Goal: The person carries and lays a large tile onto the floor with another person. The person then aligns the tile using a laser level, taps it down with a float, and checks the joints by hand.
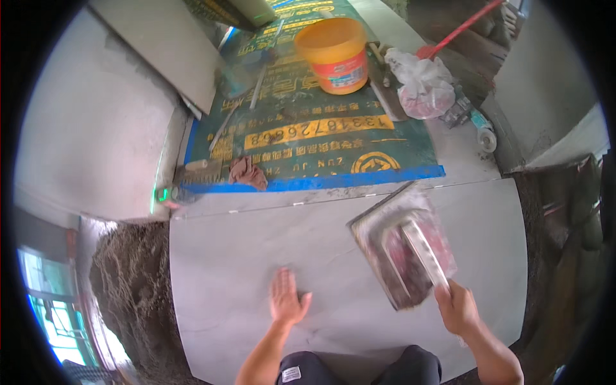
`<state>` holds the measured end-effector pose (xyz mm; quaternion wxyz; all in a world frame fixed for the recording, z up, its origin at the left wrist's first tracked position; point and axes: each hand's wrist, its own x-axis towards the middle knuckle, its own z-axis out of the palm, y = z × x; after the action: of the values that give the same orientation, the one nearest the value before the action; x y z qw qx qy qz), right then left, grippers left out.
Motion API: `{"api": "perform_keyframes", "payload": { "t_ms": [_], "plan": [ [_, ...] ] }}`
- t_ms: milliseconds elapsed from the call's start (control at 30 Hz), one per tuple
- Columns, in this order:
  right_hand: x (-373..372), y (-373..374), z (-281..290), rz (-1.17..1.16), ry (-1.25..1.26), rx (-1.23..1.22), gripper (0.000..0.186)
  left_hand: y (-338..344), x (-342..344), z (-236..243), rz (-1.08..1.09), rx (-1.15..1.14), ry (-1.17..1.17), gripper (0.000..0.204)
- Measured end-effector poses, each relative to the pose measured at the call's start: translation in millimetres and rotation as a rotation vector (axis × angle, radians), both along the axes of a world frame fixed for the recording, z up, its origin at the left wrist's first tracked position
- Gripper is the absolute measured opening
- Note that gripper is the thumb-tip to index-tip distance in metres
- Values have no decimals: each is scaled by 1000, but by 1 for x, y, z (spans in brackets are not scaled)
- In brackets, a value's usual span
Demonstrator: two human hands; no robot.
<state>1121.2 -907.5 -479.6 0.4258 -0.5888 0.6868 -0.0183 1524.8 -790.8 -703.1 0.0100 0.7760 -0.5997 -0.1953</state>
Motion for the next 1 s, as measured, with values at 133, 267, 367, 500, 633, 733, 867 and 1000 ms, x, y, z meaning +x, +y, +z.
{"api": "perform_keyframes", "payload": {
  "t_ms": [133,267,367,500,633,733,867,1000],
  "plan": [
    [12,39,-4,162,88,-80,42,113,53,6,386,-71,-130,90],
    [41,21,-104,275,407,107,65,157,67,-12,553,-160,-201,90],
    [67,5,-137,300,505,103,67,158,72,-22,555,-130,-215,91],
    [105,-3,-124,409,360,6,68,200,77,-7,693,-80,-85,92],
    [156,3,-118,567,319,83,67,261,75,-3,1440,172,-200,85],
    [230,35,-114,796,286,110,68,275,77,-19,1725,227,-276,89],
    [353,110,-66,933,3,144,66,275,76,-27,1693,396,-346,81],
    [401,161,-10,1400,-306,-213,49,277,70,-18,1628,558,-326,84]
  ]
}}
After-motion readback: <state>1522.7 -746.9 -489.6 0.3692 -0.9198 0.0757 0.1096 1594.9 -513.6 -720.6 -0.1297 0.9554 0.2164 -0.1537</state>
